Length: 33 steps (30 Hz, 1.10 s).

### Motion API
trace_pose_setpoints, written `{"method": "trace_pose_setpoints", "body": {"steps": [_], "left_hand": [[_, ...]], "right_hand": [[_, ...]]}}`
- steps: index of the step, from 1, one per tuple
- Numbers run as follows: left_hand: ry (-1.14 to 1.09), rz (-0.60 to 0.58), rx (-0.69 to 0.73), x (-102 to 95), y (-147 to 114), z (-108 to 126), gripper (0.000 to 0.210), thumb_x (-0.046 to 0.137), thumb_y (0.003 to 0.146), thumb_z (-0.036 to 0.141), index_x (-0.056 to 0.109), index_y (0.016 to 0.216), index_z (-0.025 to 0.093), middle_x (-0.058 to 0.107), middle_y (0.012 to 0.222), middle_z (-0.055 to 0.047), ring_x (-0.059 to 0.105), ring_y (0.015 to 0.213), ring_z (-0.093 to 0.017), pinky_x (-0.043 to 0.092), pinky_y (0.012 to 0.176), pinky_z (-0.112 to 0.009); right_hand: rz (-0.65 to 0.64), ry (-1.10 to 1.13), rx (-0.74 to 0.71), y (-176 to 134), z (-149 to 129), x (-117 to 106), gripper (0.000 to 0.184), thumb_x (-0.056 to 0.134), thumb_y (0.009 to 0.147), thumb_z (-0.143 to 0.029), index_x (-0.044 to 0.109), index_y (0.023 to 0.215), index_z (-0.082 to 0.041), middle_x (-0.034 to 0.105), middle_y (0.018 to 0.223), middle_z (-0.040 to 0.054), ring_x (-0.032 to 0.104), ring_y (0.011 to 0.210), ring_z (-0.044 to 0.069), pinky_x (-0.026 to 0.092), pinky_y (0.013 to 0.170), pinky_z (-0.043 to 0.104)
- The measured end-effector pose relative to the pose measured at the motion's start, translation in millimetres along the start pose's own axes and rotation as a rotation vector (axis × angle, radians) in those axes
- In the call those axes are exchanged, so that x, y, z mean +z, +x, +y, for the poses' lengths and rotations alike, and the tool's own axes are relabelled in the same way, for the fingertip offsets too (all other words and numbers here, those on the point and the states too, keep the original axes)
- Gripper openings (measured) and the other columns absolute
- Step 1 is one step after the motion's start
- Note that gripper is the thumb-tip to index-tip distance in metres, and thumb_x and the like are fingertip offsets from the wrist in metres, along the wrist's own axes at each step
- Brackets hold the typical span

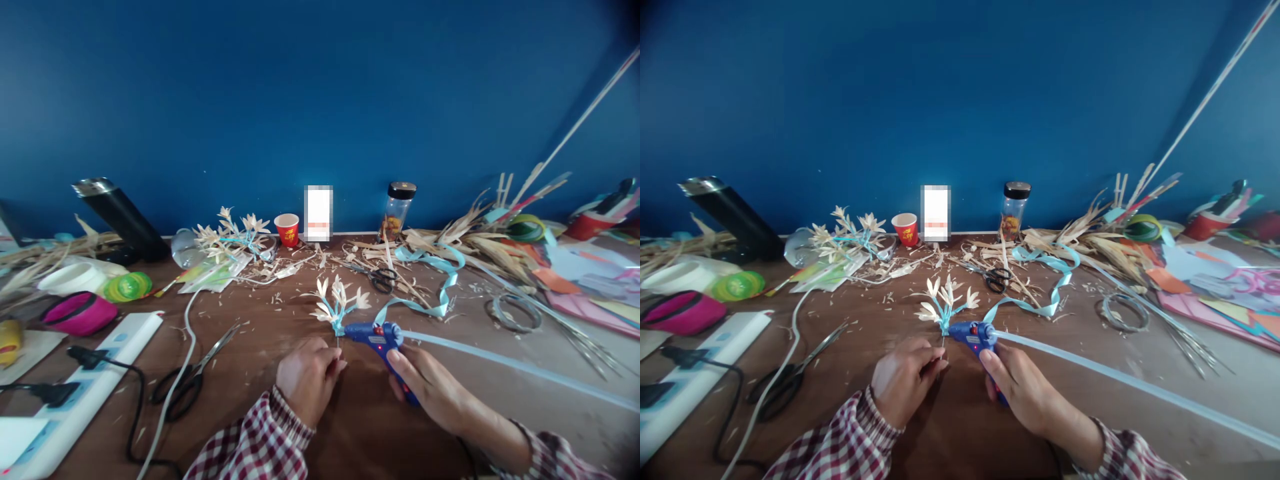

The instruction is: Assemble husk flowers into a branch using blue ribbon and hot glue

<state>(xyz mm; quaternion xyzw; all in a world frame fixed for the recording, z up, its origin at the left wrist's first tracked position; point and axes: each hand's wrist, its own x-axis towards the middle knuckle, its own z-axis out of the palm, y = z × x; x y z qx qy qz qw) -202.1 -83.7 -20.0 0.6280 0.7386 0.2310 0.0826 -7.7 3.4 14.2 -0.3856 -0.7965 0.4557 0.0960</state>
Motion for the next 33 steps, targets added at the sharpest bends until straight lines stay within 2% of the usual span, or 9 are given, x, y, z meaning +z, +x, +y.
{"method": "trace_pose_setpoints", "body": {"steps": [6,16,24,33], "left_hand": [[-0.008,0.003,-0.008,0.8,1.0,-0.1,0.016,0.053,0.083,0.032,0.069,0.083,0.028,0.063,0.08,0.0,0.058,0.078,-0.016,0.038,0.065,-0.026],[0.019,0.01,0.003,-0.8,0.6,0.9,0.016,0.053,0.083,0.032,0.068,0.081,0.025,0.063,0.076,-0.001,0.058,0.076,-0.016,0.038,0.064,-0.026],[0.023,-0.009,-0.001,0.6,0.7,-0.3,0.015,0.054,0.082,0.032,0.068,0.084,0.028,0.063,0.079,0.0,0.058,0.078,-0.016,0.038,0.064,-0.026],[0.004,-0.008,-0.005,0.3,-0.5,0.0,0.015,0.053,0.083,0.032,0.068,0.083,0.027,0.063,0.08,-0.001,0.058,0.078,-0.016,0.038,0.065,-0.025]], "right_hand": [[0.042,-0.038,0.02,-2.1,3.3,-1.3,0.048,0.027,0.092,-0.05,0.049,0.063,-0.02,0.055,0.054,-0.0017,0.051,0.054,0.013,0.038,0.06,0.026],[0.024,0.031,-0.005,5.7,-1.4,3.7,0.053,0.023,0.092,-0.052,0.049,0.06,-0.019,0.056,0.053,-0.0009,0.05,0.051,0.012,0.038,0.057,0.024],[0.057,0.021,-0.005,-1.1,0.8,0.6,0.052,0.024,0.093,-0.049,0.049,0.059,-0.019,0.056,0.054,-0.0017,0.051,0.053,0.012,0.038,0.059,0.024],[0.014,0.035,0.02,0.6,-0.5,-0.3,0.051,0.025,0.092,-0.051,0.048,0.06,-0.019,0.055,0.051,-0.0017,0.051,0.051,0.012,0.039,0.058,0.025]]}}
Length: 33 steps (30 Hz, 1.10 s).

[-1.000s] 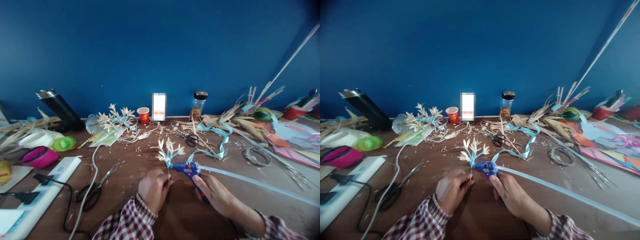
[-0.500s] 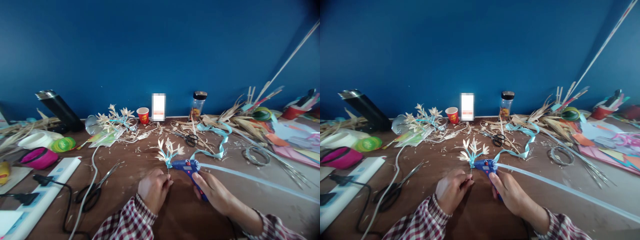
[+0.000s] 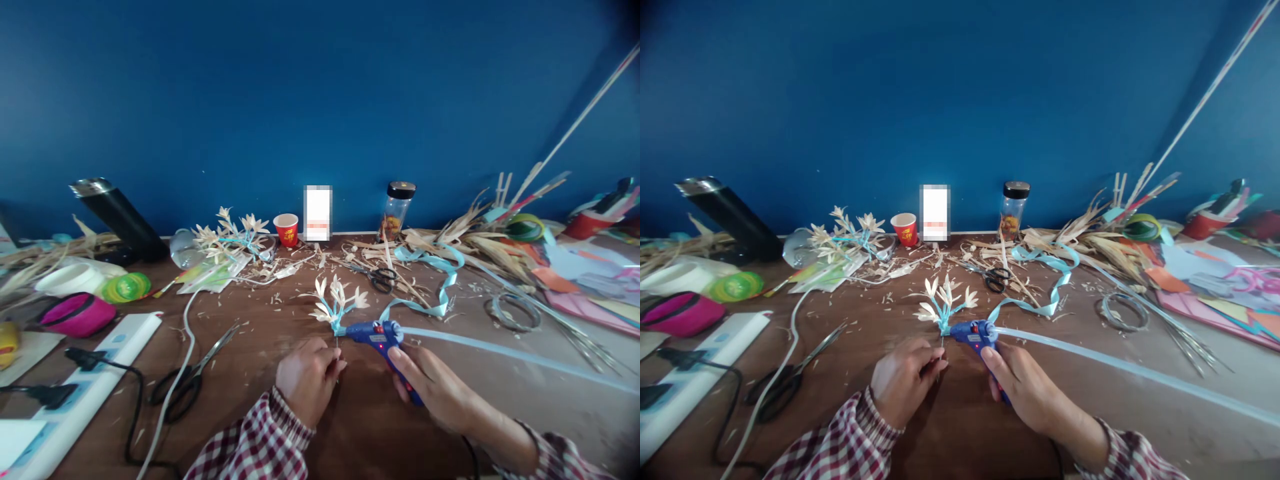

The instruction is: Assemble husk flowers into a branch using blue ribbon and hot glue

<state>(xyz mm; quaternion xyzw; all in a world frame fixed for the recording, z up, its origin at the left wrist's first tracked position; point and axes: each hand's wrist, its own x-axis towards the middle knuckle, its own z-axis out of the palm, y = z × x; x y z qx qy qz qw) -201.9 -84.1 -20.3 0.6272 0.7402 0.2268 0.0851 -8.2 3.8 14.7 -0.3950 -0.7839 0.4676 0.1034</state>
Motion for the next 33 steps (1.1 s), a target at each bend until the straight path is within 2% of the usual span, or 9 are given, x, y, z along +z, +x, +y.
{"method": "trace_pose_setpoints", "body": {"steps": [9,12,17,25,33], "left_hand": [[0.038,0.008,-0.014,2.0,1.2,-0.5,0.018,0.052,0.084,0.033,0.068,0.081,0.026,0.063,0.078,-0.001,0.059,0.077,-0.016,0.038,0.063,-0.026],[0.046,0.007,-0.009,1.2,2.4,0.0,0.019,0.051,0.084,0.034,0.067,0.077,0.026,0.062,0.077,0.0,0.058,0.075,-0.016,0.036,0.061,-0.025],[0.04,-0.011,0.01,-0.3,2.9,0.2,0.015,0.052,0.084,0.032,0.067,0.082,0.029,0.062,0.078,0.001,0.058,0.077,-0.015,0.037,0.063,-0.025],[0.057,-0.003,0.007,-0.8,1.2,2.3,0.019,0.05,0.085,0.033,0.067,0.08,0.026,0.062,0.078,0.0,0.057,0.077,-0.015,0.037,0.062,-0.026],[0.064,-0.022,0.011,-2.1,4.7,4.7,0.02,0.05,0.085,0.033,0.068,0.081,0.026,0.062,0.079,0.0,0.057,0.079,-0.016,0.037,0.063,-0.026]], "right_hand": [[-0.019,-0.007,-0.026,3.7,-0.9,7.2,0.049,0.026,0.093,-0.05,0.048,0.061,-0.02,0.056,0.053,-0.0013,0.052,0.052,0.012,0.038,0.058,0.024],[-0.003,-0.013,-0.026,0.8,0.9,5.2,0.047,0.027,0.093,-0.048,0.048,0.062,-0.02,0.055,0.053,-0.0021,0.051,0.052,0.012,0.038,0.059,0.024],[0.027,-0.009,-0.033,-4.6,1.7,0.4,0.047,0.027,0.094,-0.048,0.048,0.062,-0.02,0.054,0.053,-0.0027,0.051,0.053,0.012,0.038,0.06,0.024],[0.021,-0.046,0.012,-4.4,4.1,-2.1,0.047,0.026,0.093,-0.05,0.047,0.062,-0.02,0.054,0.052,-0.0029,0.05,0.052,0.012,0.038,0.059,0.025],[0.007,-0.047,-0.019,-2.7,3.4,-2.1,0.049,0.026,0.093,-0.049,0.048,0.061,-0.02,0.055,0.052,-0.0021,0.051,0.052,0.012,0.038,0.059,0.024]]}}
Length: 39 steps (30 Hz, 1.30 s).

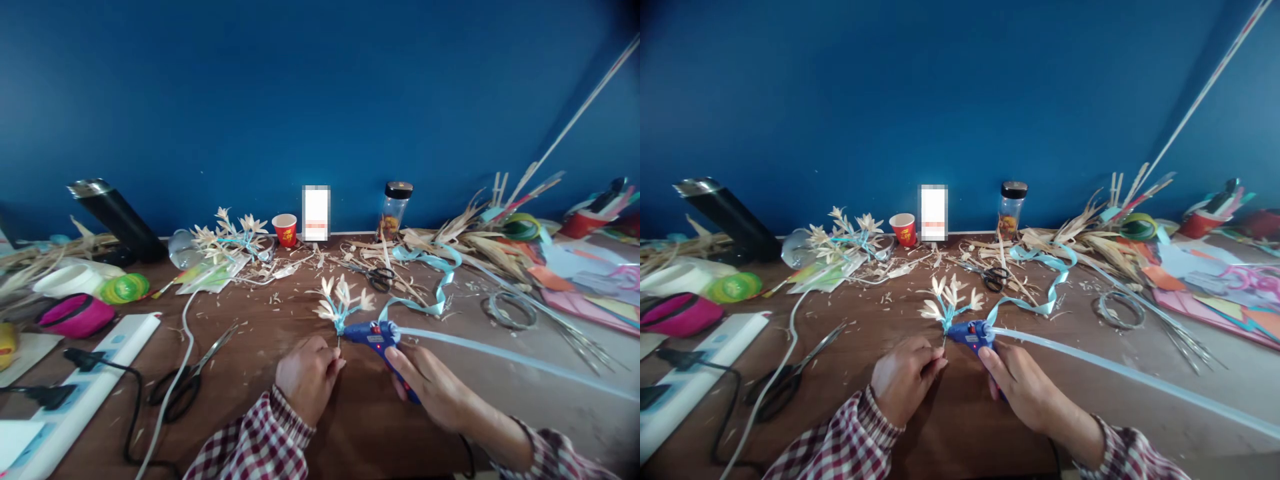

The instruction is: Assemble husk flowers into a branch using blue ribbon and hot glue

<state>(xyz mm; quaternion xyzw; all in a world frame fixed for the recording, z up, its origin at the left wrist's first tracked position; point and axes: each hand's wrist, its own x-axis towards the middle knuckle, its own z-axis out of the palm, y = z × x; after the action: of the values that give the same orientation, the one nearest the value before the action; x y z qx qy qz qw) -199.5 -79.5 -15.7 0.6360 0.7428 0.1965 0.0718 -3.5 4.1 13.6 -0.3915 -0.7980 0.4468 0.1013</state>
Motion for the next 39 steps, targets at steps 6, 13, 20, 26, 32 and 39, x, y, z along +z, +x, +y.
{"method": "trace_pose_setpoints", "body": {"steps": [6,13,20,26,32,39], "left_hand": [[0.001,-0.005,0.006,0.0,-0.3,-0.4,0.017,0.051,0.084,0.03,0.067,0.08,0.026,0.061,0.078,0.0,0.056,0.077,-0.015,0.037,0.063,-0.026],[-0.009,0.007,0.006,-0.5,-3.2,0.3,0.016,0.052,0.084,0.03,0.067,0.081,0.027,0.062,0.078,0.0,0.057,0.078,-0.016,0.037,0.064,-0.026],[0.007,-0.001,-0.015,4.2,-1.6,-3.9,0.019,0.05,0.084,0.032,0.068,0.086,0.028,0.064,0.081,0.0,0.06,0.078,-0.016,0.039,0.065,-0.025],[0.009,0.017,0.023,10.0,-1.0,-11.3,0.025,0.045,0.086,0.039,0.067,0.089,0.029,0.064,0.082,0.001,0.061,0.073,-0.014,0.039,0.061,-0.024],[0.076,-0.013,0.005,4.4,3.5,-1.1,0.027,0.044,0.087,0.04,0.065,0.079,0.027,0.063,0.077,0.001,0.06,0.071,-0.014,0.037,0.058,-0.025],[0.133,-0.028,0.039,-2.2,20.5,22.2,0.015,0.048,0.084,0.028,0.062,0.079,0.023,0.063,0.079,-0.001,0.06,0.074,-0.017,0.037,0.058,-0.026]], "right_hand": [[0.017,0.035,0.033,-2.8,3.2,-3.9,0.046,0.025,0.093,-0.05,0.046,0.064,-0.02,0.053,0.05,-0.0035,0.05,0.049,0.012,0.038,0.057,0.024],[0.015,0.015,0.025,-5.0,2.8,-6.9,0.047,0.026,0.093,-0.049,0.047,0.064,-0.02,0.054,0.051,-0.0025,0.051,0.051,0.012,0.039,0.058,0.024],[0.184,-0.099,-0.059,-30.0,25.1,-37.7,0.035,0.028,0.093,-0.044,0.05,0.078,-0.02,0.053,0.054,-0.0024,0.049,0.049,0.013,0.039,0.052,0.024],[0.533,-0.346,-0.054,-54.1,59.5,-78.1,0.024,0.041,0.088,-0.036,0.039,0.108,-0.023,0.063,0.073,0.0,0.057,0.057,0.016,0.042,0.056,0.027],[0.458,-0.079,-0.075,-59.7,55.1,-77.2,0.025,0.035,0.091,-0.039,0.051,0.089,-0.021,0.055,0.061,-0.0012,0.05,0.054,0.014,0.041,0.054,0.026],[0.347,0.25,-0.102,-19.0,35.4,-40.2,0.026,0.04,0.089,-0.045,0.047,0.092,-0.021,0.052,0.065,-0.0021,0.048,0.057,0.012,0.043,0.054,0.024]]}}
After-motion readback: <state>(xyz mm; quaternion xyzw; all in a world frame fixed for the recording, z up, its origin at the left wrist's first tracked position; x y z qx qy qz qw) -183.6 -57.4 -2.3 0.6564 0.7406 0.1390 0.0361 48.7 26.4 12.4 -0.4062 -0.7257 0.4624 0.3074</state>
